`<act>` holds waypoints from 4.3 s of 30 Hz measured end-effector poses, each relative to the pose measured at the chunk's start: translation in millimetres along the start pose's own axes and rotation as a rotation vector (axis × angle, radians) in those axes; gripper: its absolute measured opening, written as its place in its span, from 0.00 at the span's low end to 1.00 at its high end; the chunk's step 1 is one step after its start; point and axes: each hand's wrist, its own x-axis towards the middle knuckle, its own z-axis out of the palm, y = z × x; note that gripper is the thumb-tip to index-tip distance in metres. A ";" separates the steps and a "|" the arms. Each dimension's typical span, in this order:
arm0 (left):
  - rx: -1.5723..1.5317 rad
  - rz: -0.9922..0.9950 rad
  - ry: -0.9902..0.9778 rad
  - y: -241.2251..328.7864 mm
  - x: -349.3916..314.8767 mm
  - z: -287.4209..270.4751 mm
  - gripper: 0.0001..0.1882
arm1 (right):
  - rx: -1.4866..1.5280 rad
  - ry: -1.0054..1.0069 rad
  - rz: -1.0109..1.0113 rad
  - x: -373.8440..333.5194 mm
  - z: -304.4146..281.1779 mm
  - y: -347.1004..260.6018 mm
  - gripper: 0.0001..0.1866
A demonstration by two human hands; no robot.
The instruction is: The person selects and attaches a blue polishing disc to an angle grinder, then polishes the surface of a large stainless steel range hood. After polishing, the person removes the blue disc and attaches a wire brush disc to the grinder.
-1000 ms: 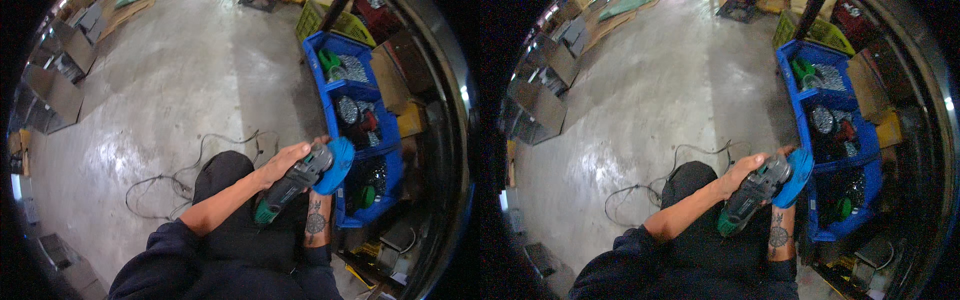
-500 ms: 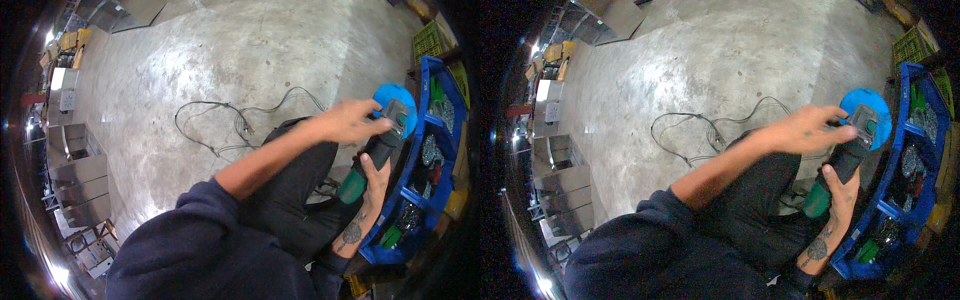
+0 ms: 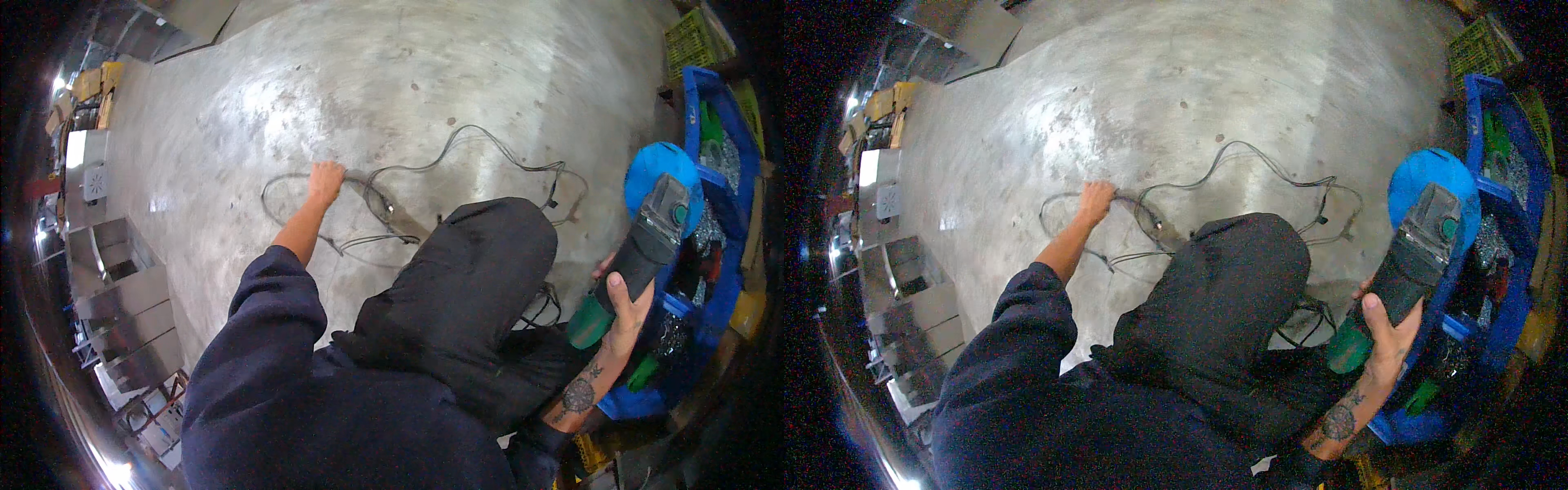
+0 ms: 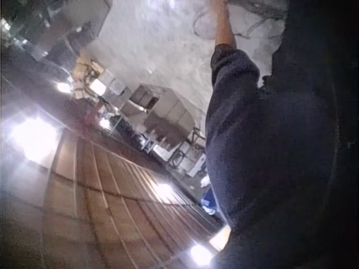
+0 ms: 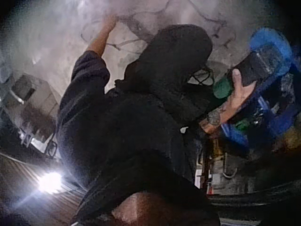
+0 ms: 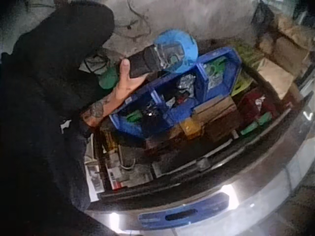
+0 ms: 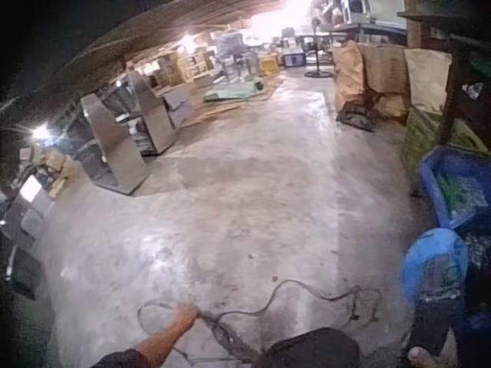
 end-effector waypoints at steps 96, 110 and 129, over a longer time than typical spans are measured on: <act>-2.191 0.636 0.199 57.6 -80.1 -1286.0 0.11 | 0.524 0.463 -0.033 51.7 -10.3 -780.9 0.41; -1.237 0.841 -0.063 350.2 133.3 -1352.5 0.20 | 0.670 1.108 0.135 107.8 -7.5 -771.0 0.37; -0.564 1.018 -0.616 590.1 301.4 -1177.8 0.17 | 1.160 1.811 -0.812 153.3 98.0 -879.1 0.36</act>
